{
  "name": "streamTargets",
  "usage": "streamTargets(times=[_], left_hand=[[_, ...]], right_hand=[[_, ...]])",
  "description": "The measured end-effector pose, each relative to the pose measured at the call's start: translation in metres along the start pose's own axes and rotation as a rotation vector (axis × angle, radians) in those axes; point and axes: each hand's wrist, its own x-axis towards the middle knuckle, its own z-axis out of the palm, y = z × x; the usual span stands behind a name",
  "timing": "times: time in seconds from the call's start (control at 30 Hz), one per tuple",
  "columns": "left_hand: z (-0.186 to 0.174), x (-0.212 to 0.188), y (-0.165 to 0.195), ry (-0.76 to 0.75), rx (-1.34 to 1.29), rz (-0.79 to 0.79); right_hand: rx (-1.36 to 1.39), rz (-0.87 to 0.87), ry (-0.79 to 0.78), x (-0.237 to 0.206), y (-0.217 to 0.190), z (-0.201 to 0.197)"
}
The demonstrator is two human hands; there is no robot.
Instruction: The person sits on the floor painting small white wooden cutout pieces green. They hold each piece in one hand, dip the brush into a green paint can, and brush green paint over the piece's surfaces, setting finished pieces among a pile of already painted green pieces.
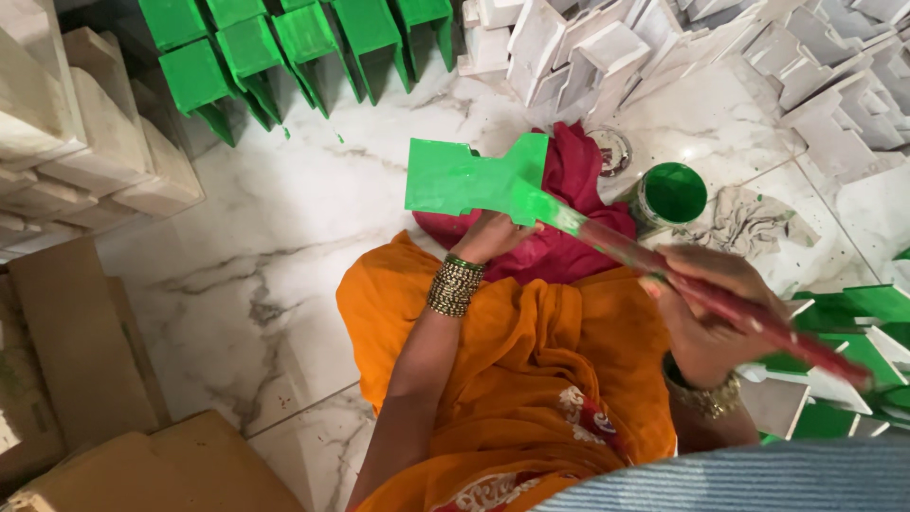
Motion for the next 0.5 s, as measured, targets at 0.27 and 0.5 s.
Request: streamTargets(times=[0.27, 0.5], left_hand=[[0.005, -0.002, -0.007, -0.005, 0.114, 0.072], [0.002, 0.001, 0.001, 0.049, 0.096, 0.087]], right_hand=[[0.326, 0.202, -0.001, 0.009, 0.065, 0.044], [0.044, 0.152, 0.088, 0.012, 0.065, 0.002]])
